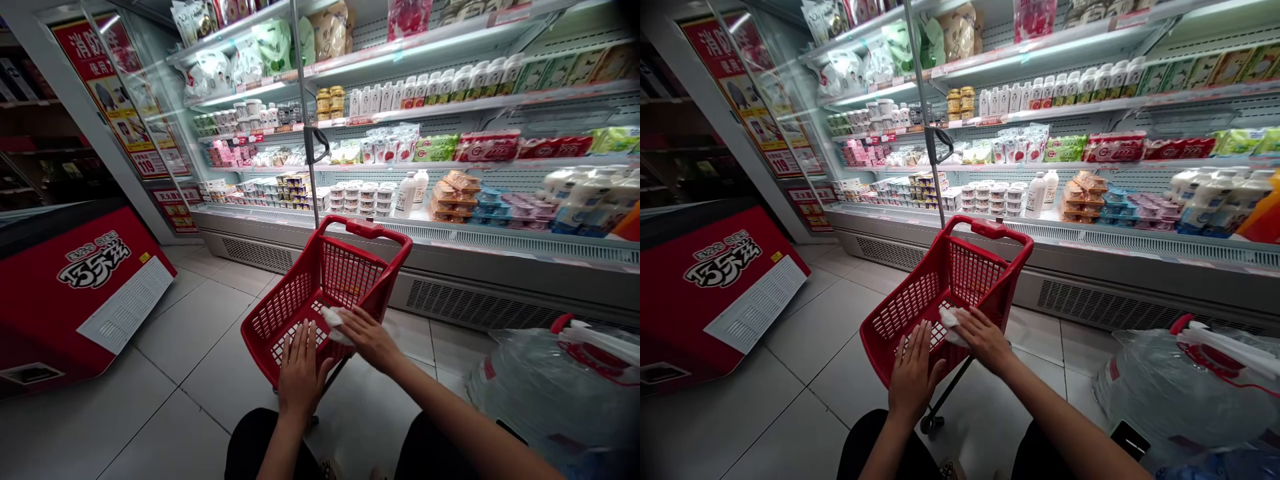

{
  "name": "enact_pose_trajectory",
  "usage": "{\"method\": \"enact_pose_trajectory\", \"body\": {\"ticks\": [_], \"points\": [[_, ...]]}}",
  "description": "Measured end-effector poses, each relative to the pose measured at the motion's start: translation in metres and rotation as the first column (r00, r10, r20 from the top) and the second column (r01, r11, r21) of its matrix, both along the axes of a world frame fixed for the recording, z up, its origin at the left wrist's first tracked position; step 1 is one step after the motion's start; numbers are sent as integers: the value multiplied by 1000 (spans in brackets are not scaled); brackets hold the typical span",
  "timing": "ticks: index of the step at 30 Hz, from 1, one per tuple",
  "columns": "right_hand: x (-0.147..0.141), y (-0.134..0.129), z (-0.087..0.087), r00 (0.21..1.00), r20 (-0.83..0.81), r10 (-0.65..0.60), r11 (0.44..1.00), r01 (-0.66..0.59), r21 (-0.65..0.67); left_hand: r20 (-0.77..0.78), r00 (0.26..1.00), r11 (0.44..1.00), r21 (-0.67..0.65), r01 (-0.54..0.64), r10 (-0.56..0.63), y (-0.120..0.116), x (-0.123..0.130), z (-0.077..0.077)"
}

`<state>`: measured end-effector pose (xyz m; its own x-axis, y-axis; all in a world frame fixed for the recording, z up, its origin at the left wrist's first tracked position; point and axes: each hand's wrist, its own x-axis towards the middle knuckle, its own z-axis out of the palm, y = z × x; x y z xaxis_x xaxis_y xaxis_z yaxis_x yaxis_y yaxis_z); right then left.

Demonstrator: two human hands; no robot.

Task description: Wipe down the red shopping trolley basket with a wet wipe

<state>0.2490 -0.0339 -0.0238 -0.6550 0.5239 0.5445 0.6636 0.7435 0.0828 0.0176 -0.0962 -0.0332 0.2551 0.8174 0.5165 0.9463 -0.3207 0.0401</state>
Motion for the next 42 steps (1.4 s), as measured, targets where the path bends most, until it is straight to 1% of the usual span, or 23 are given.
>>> {"method": "enact_pose_trajectory", "body": {"ticks": [2, 4, 6, 7, 9, 11, 14, 16, 17, 19, 21, 24, 26, 27, 29, 31, 33, 35, 36, 38, 40, 42], "points": [[32, 13, 8, 997, -13, -80, 996, 80, 25, -34, 999, 999, -18, 34, -35, -1, -11, 3], [62, 25, 18, 987, -21, -159, 986, 160, 55, -56, 997, 999, -26, 43, -45, 0, -22, 6], [81, 33, 26, 973, -27, -228, 970, 229, 76, -61, 997, 999, -23, 37, -38, 3, -29, 9], [85, 33, 29, 966, -37, -258, 962, 260, 79, -57, 998, 999, -18, 28, -29, 4, -30, 10], [77, 30, 29, 953, -66, -295, 952, 300, 70, -37, 999, 1000, 3, -5, 5, 9, -28, 12], [56, 21, 23, 957, -88, -278, 958, 283, 53, -12, 1000, 999, 24, -22, 22, 14, -19, 13], [25, 7, 14, 985, -62, -160, 986, 163, 34, -11, 999, 999, 21, 37, -37, 21, -2, 14], [21, 3, 14, 996, -25, -90, 995, 91, 36, -30, 995, 996, -1, 92, -92, 25, 7, 14], [26, 3, 17, 997, -8, -77, 996, 77, 42, -37, 993, 994, -11, 108, -108, 26, 9, 13], [52, 8, 27, 994, 11, -110, 991, 109, 73, -41, 992, 992, -24, 120, -121, 27, 9, 12], [89, 15, 38, 977, 5, -213, 970, 211, 119, -34, 993, 993, -32, 116, -117, 26, 6, 11], [143, 23, 53, 920, -49, -388, 901, 390, 189, -14, 995, 995, -34, 96, -97, 24, 4, 11], [161, 24, 57, 882, -95, -461, 857, 470, 210, -4, 996, 996, -30, 85, -85, 23, 6, 12], [162, 24, 56, 870, -117, -480, 844, 494, 209, -2, 997, 996, -28, 81, -81, 23, 7, 12], [148, 19, 50, 864, -149, -480, 844, 502, 188, -1, 997, 997, -25, 73, -73, 23, 9, 12], [119, 13, 40, 891, -150, -429, 880, 449, 152, 1, 998, 997, -22, 70, -70, 24, 11, 12], [90, 6, 30, 934, -114, -339, 929, 352, 114, 3, 998, 997, -18, 69, -69, 24, 11, 12], [75, 2, 26, 965, -58, -256, 962, 260, 88, -1, 998, 997, -16, 69, -69, 25, 8, 12], [74, 2, 26, 974, -26, -227, 970, 228, 85, -6, 998, 997, -16, 69, -69, 25, 6, 11], [89, 6, 32, 977, 22, -214, 972, 211, 102, -24, 997, 997, -13, 74, -75, 26, 2, 11], [120, 16, 41, 961, 20, -276, 952, 270, 148, -45, 995, 996, -4, 84, -84, 27, -2, 10], [154, 29, 51, 920, -36, -390, 899, 388, 203, -61, 994, 996, 9, 90, -89, 28, -4, 10]]}}
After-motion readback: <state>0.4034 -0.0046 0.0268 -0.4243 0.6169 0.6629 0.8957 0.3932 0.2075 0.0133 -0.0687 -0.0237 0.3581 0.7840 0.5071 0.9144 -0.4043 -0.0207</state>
